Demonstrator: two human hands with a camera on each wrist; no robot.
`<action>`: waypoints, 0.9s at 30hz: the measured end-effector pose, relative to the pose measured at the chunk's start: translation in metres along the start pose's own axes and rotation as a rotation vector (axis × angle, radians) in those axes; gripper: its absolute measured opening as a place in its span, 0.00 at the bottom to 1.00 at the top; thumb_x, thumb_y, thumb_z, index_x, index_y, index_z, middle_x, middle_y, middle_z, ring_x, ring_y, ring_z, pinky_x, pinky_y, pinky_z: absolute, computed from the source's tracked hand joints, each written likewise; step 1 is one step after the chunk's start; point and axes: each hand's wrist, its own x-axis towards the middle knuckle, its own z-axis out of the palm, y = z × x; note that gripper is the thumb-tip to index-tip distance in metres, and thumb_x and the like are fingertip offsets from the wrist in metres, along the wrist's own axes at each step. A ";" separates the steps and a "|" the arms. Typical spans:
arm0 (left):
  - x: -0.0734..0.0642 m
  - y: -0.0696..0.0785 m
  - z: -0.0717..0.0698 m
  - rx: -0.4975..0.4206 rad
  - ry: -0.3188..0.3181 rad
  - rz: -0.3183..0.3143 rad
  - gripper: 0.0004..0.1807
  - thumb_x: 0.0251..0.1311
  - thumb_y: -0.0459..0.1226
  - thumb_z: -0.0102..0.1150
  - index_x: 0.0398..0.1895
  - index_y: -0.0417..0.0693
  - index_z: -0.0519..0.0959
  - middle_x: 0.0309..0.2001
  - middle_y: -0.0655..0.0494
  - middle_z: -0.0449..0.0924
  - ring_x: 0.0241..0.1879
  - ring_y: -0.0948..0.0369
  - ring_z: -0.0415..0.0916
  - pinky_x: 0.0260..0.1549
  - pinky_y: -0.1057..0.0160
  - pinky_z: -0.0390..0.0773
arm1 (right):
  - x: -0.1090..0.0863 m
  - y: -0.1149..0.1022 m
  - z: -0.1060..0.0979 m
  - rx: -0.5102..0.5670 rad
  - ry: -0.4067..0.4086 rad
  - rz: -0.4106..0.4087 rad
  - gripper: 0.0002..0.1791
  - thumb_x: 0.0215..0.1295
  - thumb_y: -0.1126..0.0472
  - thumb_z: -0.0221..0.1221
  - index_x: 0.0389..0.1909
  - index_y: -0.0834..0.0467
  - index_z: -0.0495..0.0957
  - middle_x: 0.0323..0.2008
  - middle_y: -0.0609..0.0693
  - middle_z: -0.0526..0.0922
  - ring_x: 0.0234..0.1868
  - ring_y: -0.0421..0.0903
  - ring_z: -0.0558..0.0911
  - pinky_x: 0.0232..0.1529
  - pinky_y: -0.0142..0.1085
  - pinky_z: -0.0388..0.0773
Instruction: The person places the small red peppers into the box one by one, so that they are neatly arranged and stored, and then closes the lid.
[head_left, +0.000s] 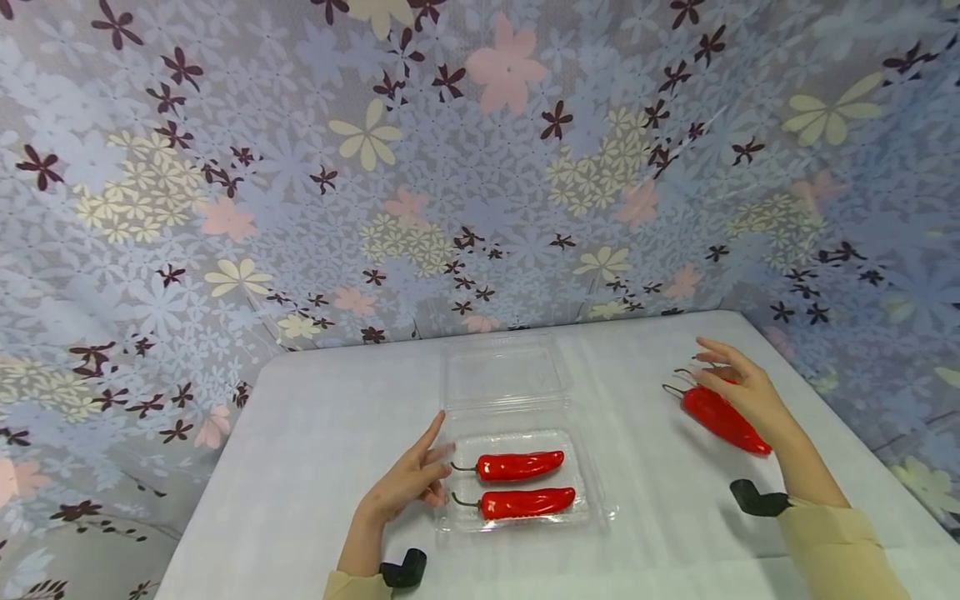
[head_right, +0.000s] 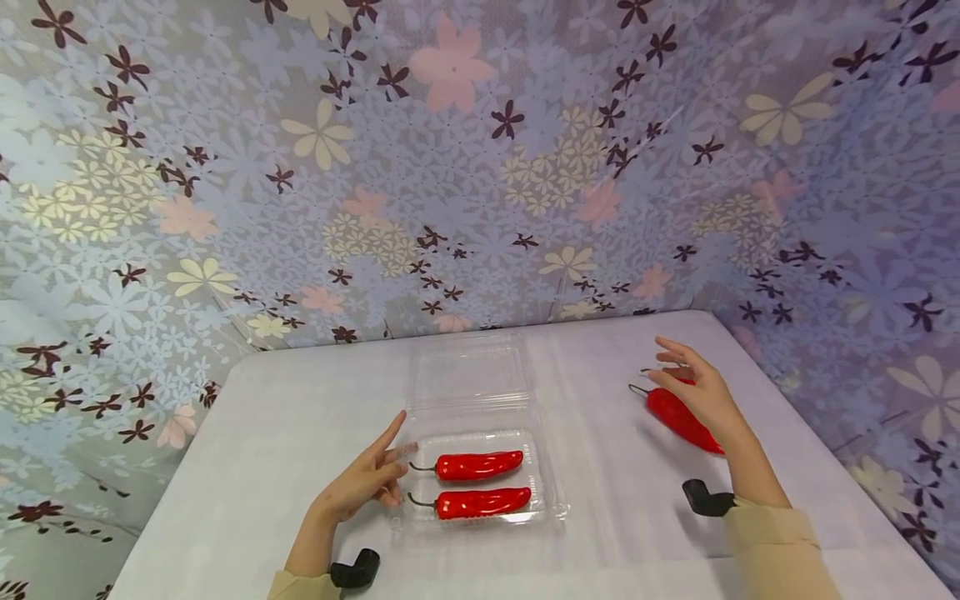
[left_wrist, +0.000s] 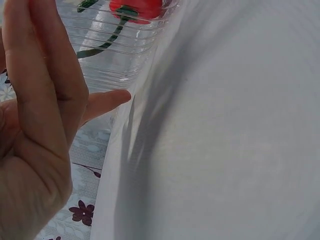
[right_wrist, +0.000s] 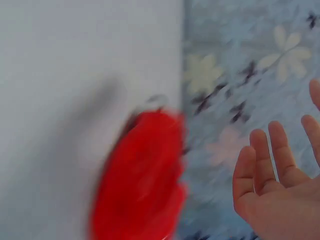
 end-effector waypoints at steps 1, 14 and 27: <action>0.000 0.000 0.000 0.000 0.000 -0.002 0.47 0.62 0.27 0.50 0.75 0.67 0.37 0.70 0.31 0.47 0.18 0.63 0.71 0.20 0.68 0.79 | -0.004 0.009 -0.003 -0.018 0.009 0.023 0.33 0.69 0.53 0.54 0.73 0.47 0.55 0.61 0.68 0.63 0.52 0.46 0.71 0.49 0.43 0.77; -0.001 -0.001 -0.001 -0.013 0.001 0.003 0.47 0.62 0.27 0.49 0.75 0.67 0.38 0.70 0.30 0.46 0.17 0.63 0.71 0.20 0.69 0.79 | -0.037 0.057 -0.005 -0.178 0.035 0.157 0.33 0.67 0.48 0.55 0.68 0.60 0.61 0.59 0.69 0.66 0.54 0.65 0.67 0.40 0.35 0.77; 0.000 0.001 -0.002 -0.020 -0.005 -0.005 0.47 0.63 0.27 0.50 0.75 0.66 0.37 0.70 0.31 0.47 0.17 0.63 0.71 0.20 0.68 0.79 | -0.041 0.059 0.003 -0.248 -0.053 0.255 0.41 0.64 0.45 0.57 0.68 0.67 0.56 0.60 0.78 0.56 0.54 0.73 0.60 0.47 0.64 0.71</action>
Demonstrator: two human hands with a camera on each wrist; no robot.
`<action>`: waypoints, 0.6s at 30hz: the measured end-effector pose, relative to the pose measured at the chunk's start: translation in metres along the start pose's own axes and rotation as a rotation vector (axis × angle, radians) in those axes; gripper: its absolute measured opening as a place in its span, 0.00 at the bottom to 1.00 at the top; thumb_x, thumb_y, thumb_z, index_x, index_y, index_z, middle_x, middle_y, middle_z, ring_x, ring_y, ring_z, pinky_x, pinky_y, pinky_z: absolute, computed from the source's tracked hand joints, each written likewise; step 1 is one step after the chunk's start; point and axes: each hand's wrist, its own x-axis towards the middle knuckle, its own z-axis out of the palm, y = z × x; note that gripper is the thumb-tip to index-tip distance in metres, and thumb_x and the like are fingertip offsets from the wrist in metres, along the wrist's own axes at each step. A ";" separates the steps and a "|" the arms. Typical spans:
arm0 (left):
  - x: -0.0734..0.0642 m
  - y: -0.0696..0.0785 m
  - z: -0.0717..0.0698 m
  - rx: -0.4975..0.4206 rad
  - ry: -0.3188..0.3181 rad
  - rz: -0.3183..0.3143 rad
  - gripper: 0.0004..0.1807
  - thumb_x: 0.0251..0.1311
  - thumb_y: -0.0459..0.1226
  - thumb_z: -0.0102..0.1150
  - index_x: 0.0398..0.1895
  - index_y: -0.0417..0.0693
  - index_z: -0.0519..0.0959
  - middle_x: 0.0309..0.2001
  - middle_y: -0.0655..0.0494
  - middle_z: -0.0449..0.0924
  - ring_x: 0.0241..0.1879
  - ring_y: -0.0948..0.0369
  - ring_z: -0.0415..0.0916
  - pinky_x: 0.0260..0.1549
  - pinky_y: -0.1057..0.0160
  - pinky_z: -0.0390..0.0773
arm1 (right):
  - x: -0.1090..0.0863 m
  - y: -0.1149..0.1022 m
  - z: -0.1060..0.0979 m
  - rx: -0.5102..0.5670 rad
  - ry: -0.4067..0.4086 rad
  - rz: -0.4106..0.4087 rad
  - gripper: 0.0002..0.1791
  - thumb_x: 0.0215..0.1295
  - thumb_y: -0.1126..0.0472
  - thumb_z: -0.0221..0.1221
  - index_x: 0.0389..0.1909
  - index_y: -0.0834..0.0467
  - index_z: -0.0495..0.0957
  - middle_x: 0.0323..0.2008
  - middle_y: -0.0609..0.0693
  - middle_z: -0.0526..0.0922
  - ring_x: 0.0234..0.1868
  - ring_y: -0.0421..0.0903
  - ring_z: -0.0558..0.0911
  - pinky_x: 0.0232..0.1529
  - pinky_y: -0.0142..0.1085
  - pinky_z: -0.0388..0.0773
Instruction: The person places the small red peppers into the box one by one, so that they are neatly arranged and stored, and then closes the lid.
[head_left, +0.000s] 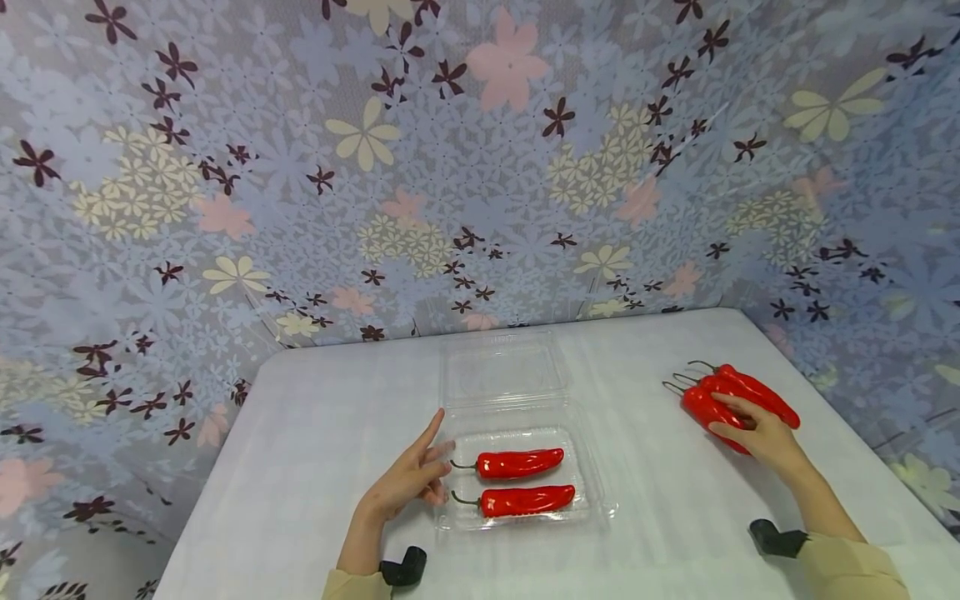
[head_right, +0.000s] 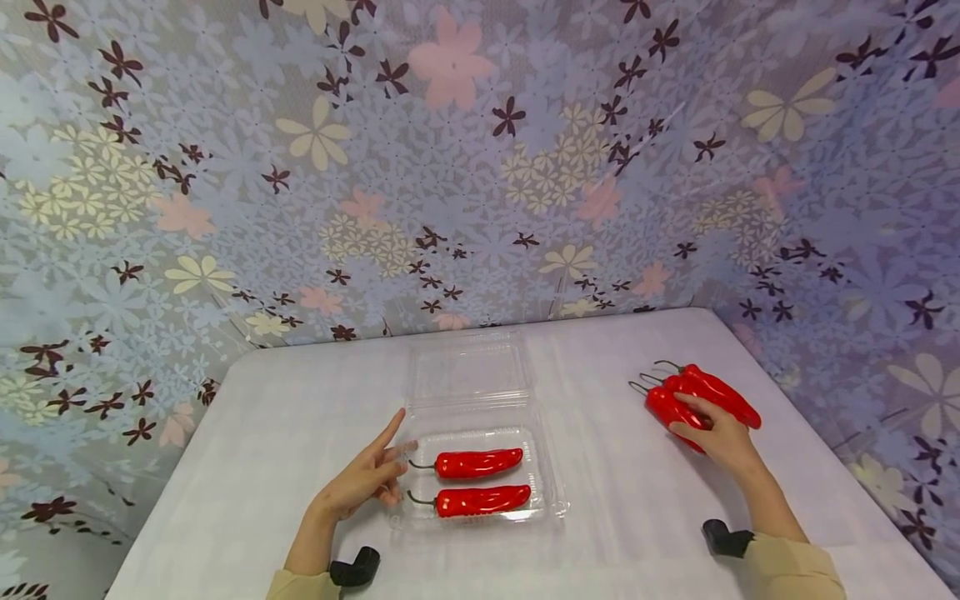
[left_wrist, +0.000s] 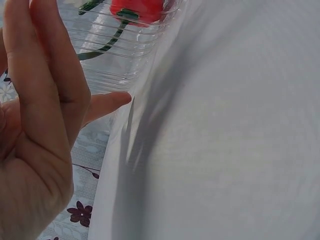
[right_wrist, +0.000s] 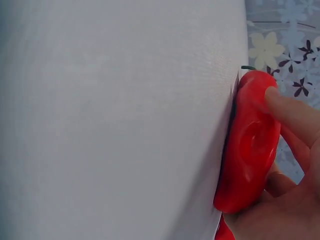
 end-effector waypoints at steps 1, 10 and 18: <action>0.000 0.000 0.000 0.001 0.000 0.000 0.47 0.63 0.27 0.50 0.75 0.66 0.37 0.70 0.31 0.47 0.17 0.63 0.71 0.20 0.68 0.79 | 0.000 0.001 0.000 -0.004 0.001 0.000 0.41 0.64 0.46 0.57 0.68 0.67 0.56 0.60 0.78 0.56 0.54 0.73 0.61 0.47 0.64 0.71; 0.000 -0.003 0.001 0.019 0.003 0.011 0.47 0.62 0.27 0.50 0.75 0.66 0.37 0.69 0.30 0.47 0.17 0.63 0.71 0.19 0.68 0.79 | 0.000 -0.001 -0.002 0.057 0.045 -0.014 0.38 0.66 0.46 0.56 0.68 0.66 0.58 0.61 0.76 0.59 0.55 0.72 0.61 0.47 0.62 0.72; -0.001 -0.002 0.003 0.013 -0.002 0.011 0.47 0.63 0.27 0.50 0.75 0.66 0.37 0.69 0.30 0.47 0.17 0.63 0.71 0.19 0.69 0.79 | 0.005 -0.028 -0.020 0.176 0.080 -0.037 0.37 0.65 0.45 0.55 0.71 0.56 0.57 0.64 0.72 0.59 0.56 0.67 0.64 0.35 0.33 0.77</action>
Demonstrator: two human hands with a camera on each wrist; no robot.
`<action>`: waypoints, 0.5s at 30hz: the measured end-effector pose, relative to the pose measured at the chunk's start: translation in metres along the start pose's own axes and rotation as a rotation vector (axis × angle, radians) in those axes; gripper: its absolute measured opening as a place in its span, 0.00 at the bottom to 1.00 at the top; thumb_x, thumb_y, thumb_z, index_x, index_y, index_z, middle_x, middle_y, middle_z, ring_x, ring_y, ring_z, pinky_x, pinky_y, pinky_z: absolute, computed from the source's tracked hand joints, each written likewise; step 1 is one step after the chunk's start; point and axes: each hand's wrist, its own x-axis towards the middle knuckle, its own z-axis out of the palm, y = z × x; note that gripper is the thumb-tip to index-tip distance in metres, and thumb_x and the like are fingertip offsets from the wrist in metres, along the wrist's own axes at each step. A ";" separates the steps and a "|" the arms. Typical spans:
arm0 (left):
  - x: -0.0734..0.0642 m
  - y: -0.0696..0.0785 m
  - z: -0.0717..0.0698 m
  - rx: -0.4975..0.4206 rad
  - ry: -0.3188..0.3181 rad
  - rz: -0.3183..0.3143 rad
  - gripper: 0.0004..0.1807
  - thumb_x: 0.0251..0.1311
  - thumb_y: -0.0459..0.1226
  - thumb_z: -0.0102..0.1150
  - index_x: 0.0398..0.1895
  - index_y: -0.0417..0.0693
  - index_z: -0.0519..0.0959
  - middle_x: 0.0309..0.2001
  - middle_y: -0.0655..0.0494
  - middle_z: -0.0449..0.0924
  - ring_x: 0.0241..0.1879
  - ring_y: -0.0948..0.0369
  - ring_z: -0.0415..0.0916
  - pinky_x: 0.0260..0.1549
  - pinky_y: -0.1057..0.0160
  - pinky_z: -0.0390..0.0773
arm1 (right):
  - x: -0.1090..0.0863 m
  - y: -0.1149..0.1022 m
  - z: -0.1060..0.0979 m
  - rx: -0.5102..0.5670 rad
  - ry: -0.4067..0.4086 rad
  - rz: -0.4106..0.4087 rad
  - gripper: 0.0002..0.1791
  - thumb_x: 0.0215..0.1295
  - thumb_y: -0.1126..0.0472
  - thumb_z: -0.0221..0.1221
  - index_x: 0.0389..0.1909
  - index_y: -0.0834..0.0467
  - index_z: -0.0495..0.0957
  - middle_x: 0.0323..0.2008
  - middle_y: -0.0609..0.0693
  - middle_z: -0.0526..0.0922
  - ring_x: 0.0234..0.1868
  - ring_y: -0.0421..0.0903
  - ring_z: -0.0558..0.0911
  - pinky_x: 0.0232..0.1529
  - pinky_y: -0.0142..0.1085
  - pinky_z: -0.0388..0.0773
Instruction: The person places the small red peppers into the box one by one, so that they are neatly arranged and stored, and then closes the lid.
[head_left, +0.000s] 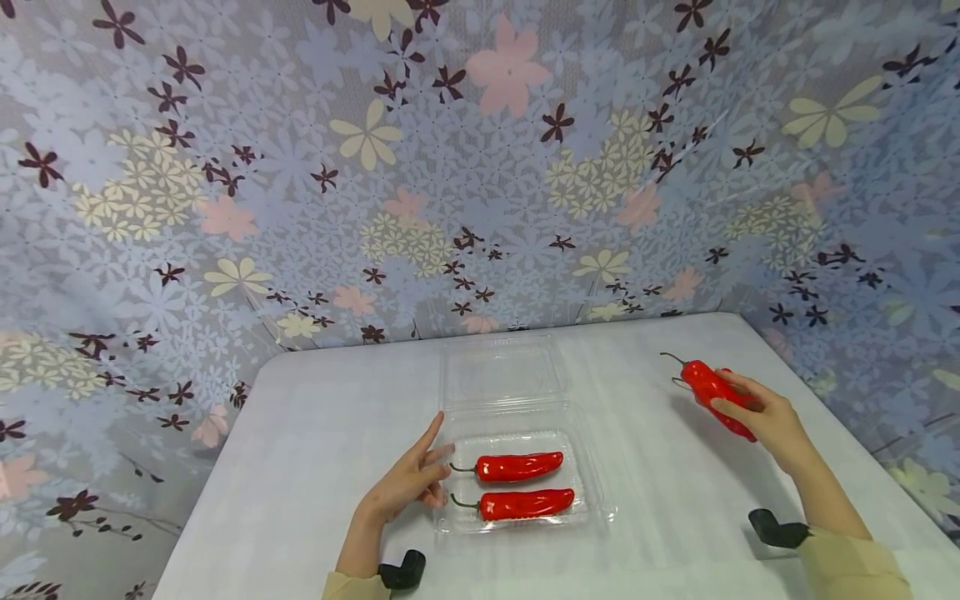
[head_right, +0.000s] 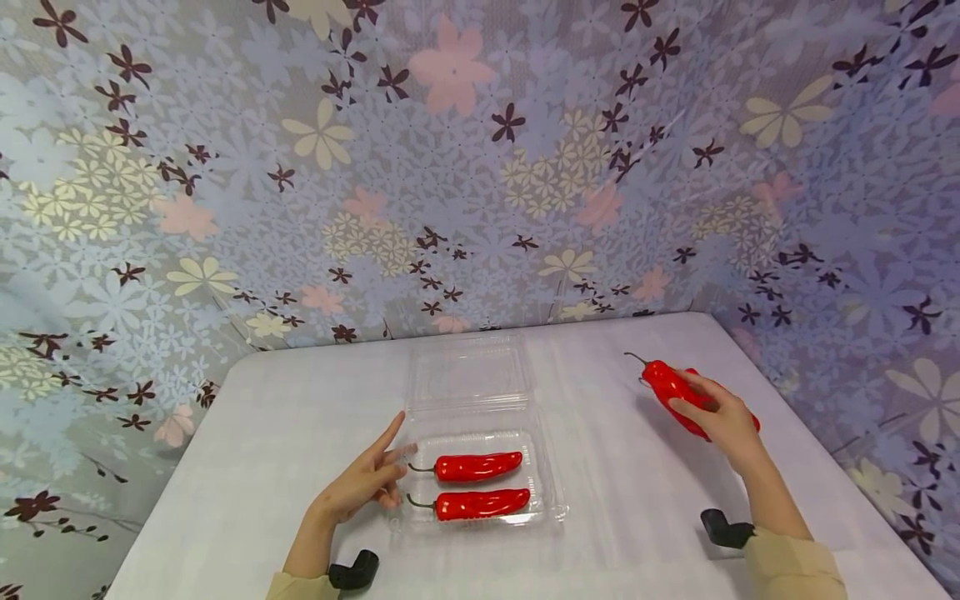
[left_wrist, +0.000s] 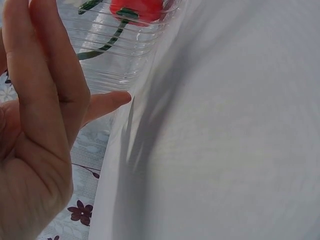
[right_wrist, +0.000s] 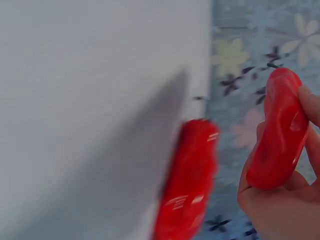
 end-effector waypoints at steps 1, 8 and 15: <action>-0.001 0.000 0.001 -0.003 0.001 -0.001 0.47 0.63 0.27 0.50 0.75 0.66 0.37 0.69 0.30 0.47 0.17 0.63 0.71 0.19 0.69 0.79 | 0.001 -0.005 -0.002 0.002 0.004 -0.012 0.37 0.66 0.45 0.55 0.71 0.55 0.58 0.63 0.71 0.60 0.55 0.64 0.66 0.35 0.30 0.76; -0.007 0.001 0.010 -0.009 0.009 -0.004 0.47 0.63 0.27 0.49 0.75 0.66 0.36 0.70 0.30 0.46 0.17 0.64 0.71 0.19 0.69 0.78 | 0.003 -0.049 -0.007 0.072 -0.004 -0.108 0.33 0.65 0.48 0.58 0.70 0.49 0.62 0.58 0.54 0.68 0.43 0.35 0.73 0.36 0.27 0.78; -0.013 0.001 0.021 -0.016 0.021 -0.010 0.47 0.63 0.27 0.50 0.75 0.66 0.36 0.70 0.30 0.46 0.17 0.64 0.70 0.19 0.69 0.79 | 0.000 -0.091 0.002 0.123 -0.104 -0.219 0.30 0.66 0.53 0.58 0.68 0.53 0.64 0.53 0.44 0.69 0.42 0.36 0.75 0.36 0.34 0.81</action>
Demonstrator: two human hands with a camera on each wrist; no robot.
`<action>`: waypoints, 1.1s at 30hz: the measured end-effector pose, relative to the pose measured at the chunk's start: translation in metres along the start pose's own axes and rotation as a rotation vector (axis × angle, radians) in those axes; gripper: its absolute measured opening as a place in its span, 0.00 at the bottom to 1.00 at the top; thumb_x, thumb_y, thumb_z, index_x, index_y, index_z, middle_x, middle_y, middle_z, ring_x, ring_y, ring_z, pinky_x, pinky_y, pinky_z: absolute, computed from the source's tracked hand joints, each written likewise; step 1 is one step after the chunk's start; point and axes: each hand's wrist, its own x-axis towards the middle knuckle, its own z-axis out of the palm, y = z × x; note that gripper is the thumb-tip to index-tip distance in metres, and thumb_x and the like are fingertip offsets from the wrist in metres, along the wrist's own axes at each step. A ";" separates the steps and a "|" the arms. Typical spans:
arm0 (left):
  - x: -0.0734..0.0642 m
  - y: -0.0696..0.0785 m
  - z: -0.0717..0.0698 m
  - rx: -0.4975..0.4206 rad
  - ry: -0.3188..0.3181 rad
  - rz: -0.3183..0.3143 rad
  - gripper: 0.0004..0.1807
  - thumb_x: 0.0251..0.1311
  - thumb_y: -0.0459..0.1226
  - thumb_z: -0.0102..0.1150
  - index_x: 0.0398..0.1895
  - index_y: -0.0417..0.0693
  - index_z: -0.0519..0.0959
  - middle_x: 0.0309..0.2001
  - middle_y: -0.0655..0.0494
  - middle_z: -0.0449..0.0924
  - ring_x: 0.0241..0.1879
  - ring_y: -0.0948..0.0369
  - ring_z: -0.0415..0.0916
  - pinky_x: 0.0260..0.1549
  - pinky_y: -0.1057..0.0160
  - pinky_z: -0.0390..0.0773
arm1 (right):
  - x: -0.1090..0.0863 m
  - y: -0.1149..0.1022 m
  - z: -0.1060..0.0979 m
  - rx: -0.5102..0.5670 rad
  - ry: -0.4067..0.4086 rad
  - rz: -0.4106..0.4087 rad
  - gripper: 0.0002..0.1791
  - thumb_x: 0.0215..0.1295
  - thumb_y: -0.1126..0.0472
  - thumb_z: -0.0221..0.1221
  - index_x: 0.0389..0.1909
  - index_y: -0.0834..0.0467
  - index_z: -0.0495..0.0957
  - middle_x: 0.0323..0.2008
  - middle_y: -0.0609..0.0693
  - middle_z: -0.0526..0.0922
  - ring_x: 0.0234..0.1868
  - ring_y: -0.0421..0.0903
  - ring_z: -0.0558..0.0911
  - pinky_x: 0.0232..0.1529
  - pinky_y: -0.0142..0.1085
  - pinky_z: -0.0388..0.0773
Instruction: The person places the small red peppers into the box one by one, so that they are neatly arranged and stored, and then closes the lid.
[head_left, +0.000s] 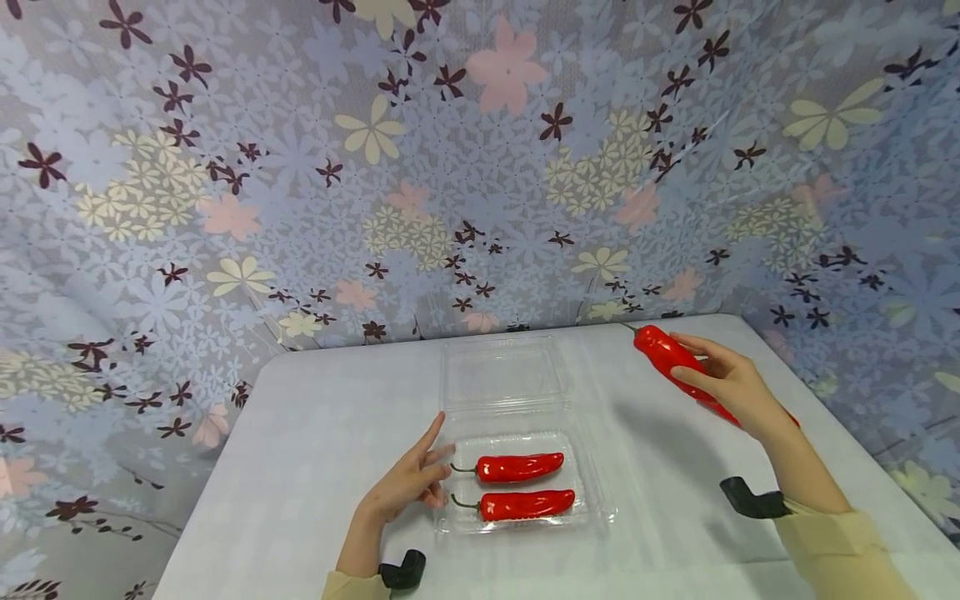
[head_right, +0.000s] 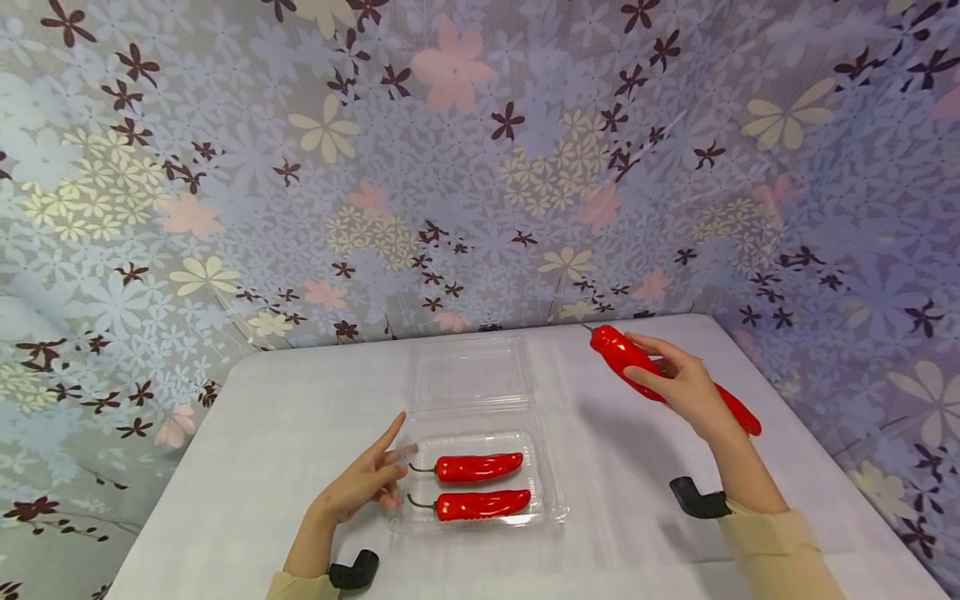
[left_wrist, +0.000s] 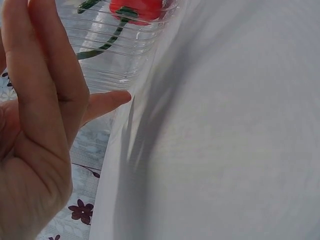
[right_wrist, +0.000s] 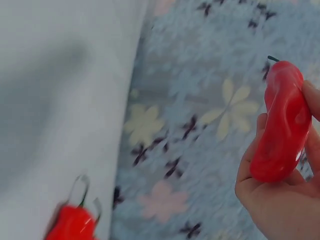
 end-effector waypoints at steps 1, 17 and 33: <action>0.000 0.000 0.000 -0.001 -0.001 0.002 0.47 0.63 0.27 0.50 0.75 0.66 0.37 0.69 0.30 0.46 0.17 0.64 0.70 0.19 0.69 0.79 | 0.001 -0.005 0.004 0.003 -0.015 -0.009 0.30 0.66 0.54 0.58 0.68 0.53 0.64 0.53 0.45 0.70 0.43 0.36 0.75 0.36 0.34 0.81; 0.002 0.001 -0.003 -0.007 -0.004 -0.002 0.47 0.62 0.27 0.50 0.75 0.65 0.36 0.69 0.30 0.46 0.17 0.63 0.71 0.20 0.68 0.79 | 0.017 -0.036 0.090 0.116 -0.323 -0.141 0.27 0.61 0.60 0.63 0.62 0.58 0.71 0.54 0.60 0.75 0.46 0.57 0.75 0.39 0.40 0.81; 0.003 0.001 -0.004 -0.013 -0.007 0.001 0.47 0.62 0.26 0.49 0.75 0.65 0.36 0.69 0.29 0.47 0.16 0.64 0.71 0.20 0.68 0.80 | 0.002 -0.016 0.171 0.133 -0.690 -0.168 0.24 0.59 0.60 0.64 0.58 0.54 0.76 0.54 0.50 0.77 0.51 0.51 0.75 0.47 0.35 0.77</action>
